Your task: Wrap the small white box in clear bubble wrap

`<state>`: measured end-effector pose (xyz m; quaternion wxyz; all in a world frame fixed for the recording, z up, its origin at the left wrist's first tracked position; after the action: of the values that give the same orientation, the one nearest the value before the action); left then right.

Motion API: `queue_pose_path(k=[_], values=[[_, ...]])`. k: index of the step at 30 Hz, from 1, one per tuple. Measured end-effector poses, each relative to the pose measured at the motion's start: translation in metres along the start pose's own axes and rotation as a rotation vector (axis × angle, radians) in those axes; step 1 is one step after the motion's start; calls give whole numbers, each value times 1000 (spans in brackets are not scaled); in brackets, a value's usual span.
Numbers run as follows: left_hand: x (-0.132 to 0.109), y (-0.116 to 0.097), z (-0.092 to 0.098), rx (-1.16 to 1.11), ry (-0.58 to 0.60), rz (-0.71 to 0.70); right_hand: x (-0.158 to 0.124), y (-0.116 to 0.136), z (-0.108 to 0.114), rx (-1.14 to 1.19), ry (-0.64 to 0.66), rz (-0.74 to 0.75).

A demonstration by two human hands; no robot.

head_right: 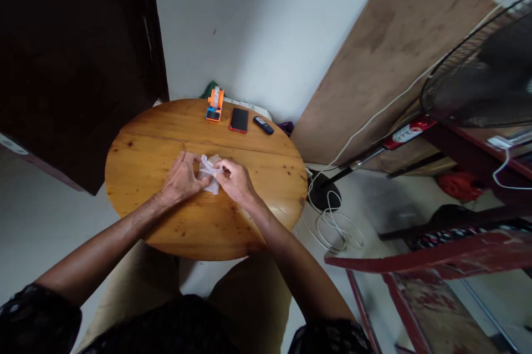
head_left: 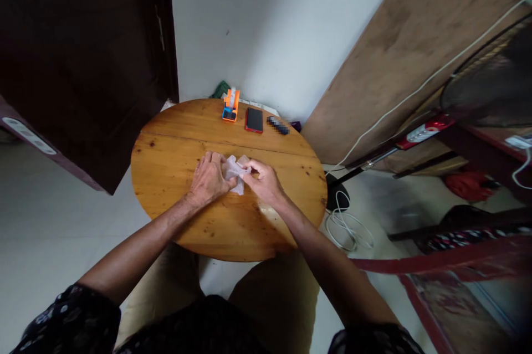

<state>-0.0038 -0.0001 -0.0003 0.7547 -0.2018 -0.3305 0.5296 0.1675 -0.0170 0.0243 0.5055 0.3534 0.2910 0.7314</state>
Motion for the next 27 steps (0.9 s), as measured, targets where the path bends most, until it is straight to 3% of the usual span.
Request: queue_pose_path(k=[6, 9, 14, 17, 24, 27], values=[[5, 4, -6, -207, 151, -216, -24, 0, -5, -154, -7, 203], [7, 6, -5, -287, 261, -236, -32, -2, -9, -234, -1, 249], [5, 6, 15, -399, 459, -226, -37, -7, -17, -312, -7, 312], [2, 6, 26, -330, 573, -257, -35, -12, -21, -298, -61, 330], [5, 9, 8, -319, 367, -253, -19, -17, -19, -131, -136, 226], [7, 7, 6, -379, 358, -165, -12, -17, -16, 12, -116, 115]])
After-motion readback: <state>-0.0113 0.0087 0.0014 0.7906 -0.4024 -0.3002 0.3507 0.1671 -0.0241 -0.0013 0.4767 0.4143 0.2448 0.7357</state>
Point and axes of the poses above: each hand's wrist, its own x-axis towards the middle knuckle, its own z-axis out of the back of the hand, y = z × x, the point moved 2 cm from there along x, towards the middle knuckle, and after that the axes turned 6 degrees about y, right-handed, at the moved point
